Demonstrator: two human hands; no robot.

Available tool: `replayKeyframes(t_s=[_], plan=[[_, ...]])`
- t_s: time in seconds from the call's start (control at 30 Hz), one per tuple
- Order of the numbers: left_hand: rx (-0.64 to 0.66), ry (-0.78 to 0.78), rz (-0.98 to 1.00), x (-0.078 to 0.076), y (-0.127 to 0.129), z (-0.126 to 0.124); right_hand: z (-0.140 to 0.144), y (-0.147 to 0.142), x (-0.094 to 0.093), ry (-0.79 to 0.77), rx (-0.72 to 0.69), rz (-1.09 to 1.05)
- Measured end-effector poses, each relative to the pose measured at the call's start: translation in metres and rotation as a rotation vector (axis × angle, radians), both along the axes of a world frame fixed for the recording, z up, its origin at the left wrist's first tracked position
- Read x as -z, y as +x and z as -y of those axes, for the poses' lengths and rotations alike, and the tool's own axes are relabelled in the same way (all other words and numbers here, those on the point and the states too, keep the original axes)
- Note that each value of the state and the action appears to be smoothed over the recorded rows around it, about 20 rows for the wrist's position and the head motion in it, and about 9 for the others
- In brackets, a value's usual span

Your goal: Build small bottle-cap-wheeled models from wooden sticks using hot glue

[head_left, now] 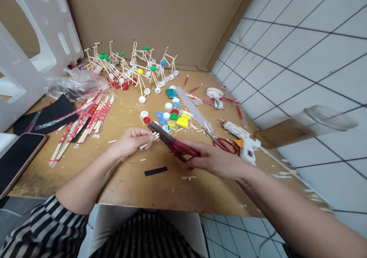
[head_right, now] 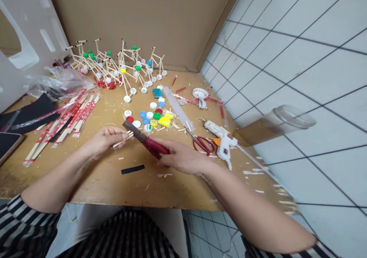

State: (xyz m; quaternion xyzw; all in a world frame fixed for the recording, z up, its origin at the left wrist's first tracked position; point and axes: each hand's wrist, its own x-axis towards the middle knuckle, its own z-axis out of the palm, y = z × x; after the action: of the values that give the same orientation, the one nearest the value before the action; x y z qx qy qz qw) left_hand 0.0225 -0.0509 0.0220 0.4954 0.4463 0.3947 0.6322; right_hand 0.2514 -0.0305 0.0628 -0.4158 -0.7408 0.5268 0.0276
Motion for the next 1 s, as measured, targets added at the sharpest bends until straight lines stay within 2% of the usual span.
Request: replayKeyframes(t_s=[0.33,0.57,0.77,0.9,1.0], plan=[[-0.071,0.079,-0.074,-0.002,0.003,0.001,0.001,-0.004,0.002,0.097,-0.022,-0.008],[-0.107,0.075,-0.153,-0.004,0.005,0.002,0.003,-0.007,0.003,0.157,-0.014,-0.004],[-0.115,0.089,-0.14,-0.001,0.004,0.0,0.003,-0.011,0.001,0.193,0.001,0.052],[-0.101,0.098,-0.116,0.003,0.006,0.001,0.005,-0.018,0.007,0.144,0.074,0.163],[-0.028,0.08,-0.109,0.007,0.01,0.002,0.008,-0.025,0.017,0.076,0.11,0.183]])
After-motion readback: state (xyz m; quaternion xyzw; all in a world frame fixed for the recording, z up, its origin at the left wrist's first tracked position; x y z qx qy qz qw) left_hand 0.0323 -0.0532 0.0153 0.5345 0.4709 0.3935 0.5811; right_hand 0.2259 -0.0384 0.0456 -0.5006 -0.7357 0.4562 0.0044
